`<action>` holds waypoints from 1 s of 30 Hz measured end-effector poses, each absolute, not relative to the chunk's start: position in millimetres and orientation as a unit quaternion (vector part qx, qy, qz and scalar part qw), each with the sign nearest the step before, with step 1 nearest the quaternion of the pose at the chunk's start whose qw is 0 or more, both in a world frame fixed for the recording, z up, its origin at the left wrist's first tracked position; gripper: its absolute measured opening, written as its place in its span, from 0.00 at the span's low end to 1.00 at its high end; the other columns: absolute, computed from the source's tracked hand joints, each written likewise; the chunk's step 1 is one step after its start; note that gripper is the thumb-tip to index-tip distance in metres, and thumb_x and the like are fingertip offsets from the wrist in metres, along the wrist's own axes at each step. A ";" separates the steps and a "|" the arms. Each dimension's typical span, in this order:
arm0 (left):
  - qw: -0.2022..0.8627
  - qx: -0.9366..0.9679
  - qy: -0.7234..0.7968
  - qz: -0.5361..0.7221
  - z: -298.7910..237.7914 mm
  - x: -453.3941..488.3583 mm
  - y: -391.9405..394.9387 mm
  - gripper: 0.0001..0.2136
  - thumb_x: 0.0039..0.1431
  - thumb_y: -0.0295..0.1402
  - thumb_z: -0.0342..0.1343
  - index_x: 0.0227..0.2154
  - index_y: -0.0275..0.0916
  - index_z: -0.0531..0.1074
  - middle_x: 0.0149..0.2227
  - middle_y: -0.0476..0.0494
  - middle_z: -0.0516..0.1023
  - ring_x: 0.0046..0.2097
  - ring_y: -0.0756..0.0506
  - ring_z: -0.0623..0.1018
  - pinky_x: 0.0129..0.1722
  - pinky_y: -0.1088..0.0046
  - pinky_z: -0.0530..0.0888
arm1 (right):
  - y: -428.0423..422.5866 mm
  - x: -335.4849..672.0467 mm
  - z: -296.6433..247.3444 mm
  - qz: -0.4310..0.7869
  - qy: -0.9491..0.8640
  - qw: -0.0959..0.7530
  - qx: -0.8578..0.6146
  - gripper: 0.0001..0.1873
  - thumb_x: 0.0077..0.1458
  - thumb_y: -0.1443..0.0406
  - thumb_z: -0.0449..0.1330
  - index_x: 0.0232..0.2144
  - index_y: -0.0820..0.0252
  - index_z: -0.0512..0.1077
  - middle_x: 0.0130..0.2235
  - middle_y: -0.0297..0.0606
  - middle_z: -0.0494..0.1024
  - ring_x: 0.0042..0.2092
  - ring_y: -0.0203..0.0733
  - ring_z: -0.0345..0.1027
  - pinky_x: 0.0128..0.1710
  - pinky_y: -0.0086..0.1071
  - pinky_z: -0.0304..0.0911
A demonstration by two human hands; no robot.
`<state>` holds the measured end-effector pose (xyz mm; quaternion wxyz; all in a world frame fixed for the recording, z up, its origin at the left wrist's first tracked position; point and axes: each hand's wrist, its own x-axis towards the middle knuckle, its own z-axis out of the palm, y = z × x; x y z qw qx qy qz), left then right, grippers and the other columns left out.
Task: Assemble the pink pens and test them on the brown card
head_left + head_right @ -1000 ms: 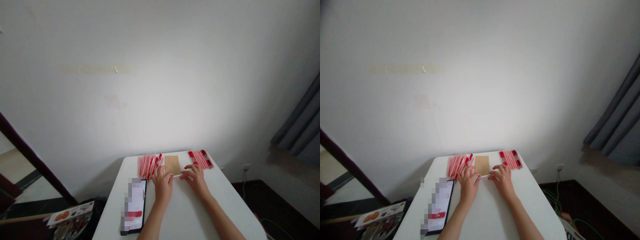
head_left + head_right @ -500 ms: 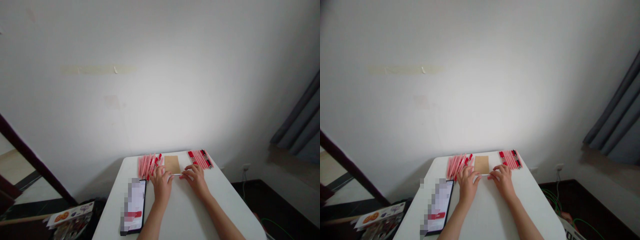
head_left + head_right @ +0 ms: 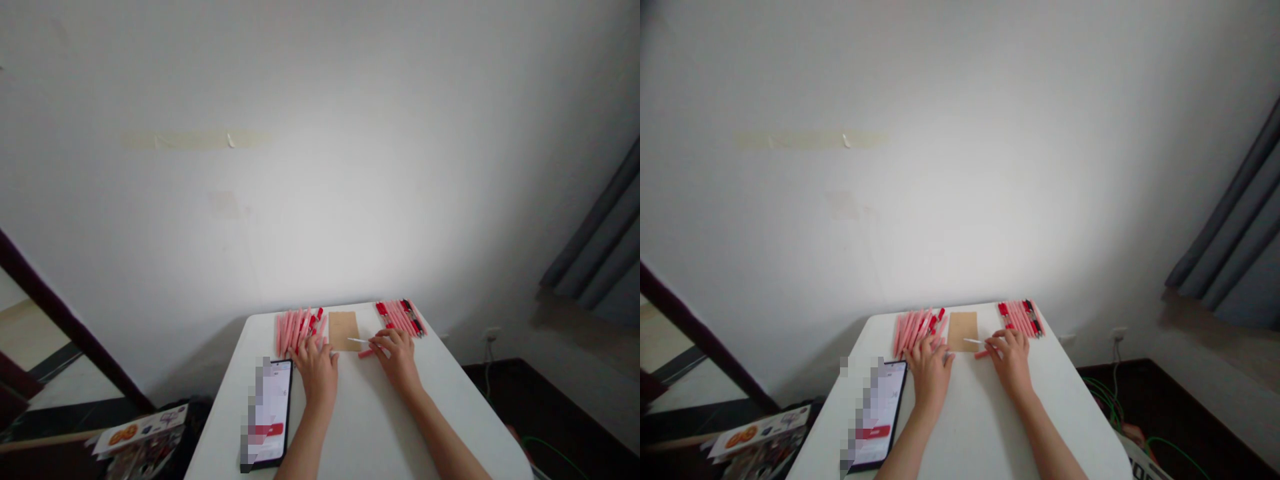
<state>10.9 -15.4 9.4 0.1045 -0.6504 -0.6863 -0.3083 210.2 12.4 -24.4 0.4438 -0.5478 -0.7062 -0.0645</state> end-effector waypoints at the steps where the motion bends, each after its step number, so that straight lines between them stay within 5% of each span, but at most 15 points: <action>1: 0.104 -0.649 -0.689 -0.304 8.9 10.6 -15.3 0.09 0.49 0.34 0.60 0.36 0.46 0.76 0.48 0.44 0.71 0.55 0.37 0.64 0.60 0.40 0.52 | 12.6 210.1 -24.6 -0.064 -0.706 0.443 -0.549 0.08 0.57 0.58 0.58 0.34 0.48 0.77 0.40 0.36 0.76 0.47 0.48 0.61 0.49 0.46 0.53; 30: 0.117 -0.649 -0.682 -0.316 7.1 9.1 -13.0 0.07 0.51 0.30 0.57 0.33 0.44 0.77 0.46 0.44 0.72 0.53 0.39 0.65 0.59 0.43 0.55 | 11.9 209.5 -23.7 -0.051 -0.711 0.443 -0.543 0.10 0.58 0.57 0.56 0.34 0.49 0.77 0.39 0.37 0.76 0.46 0.48 0.62 0.49 0.46 0.54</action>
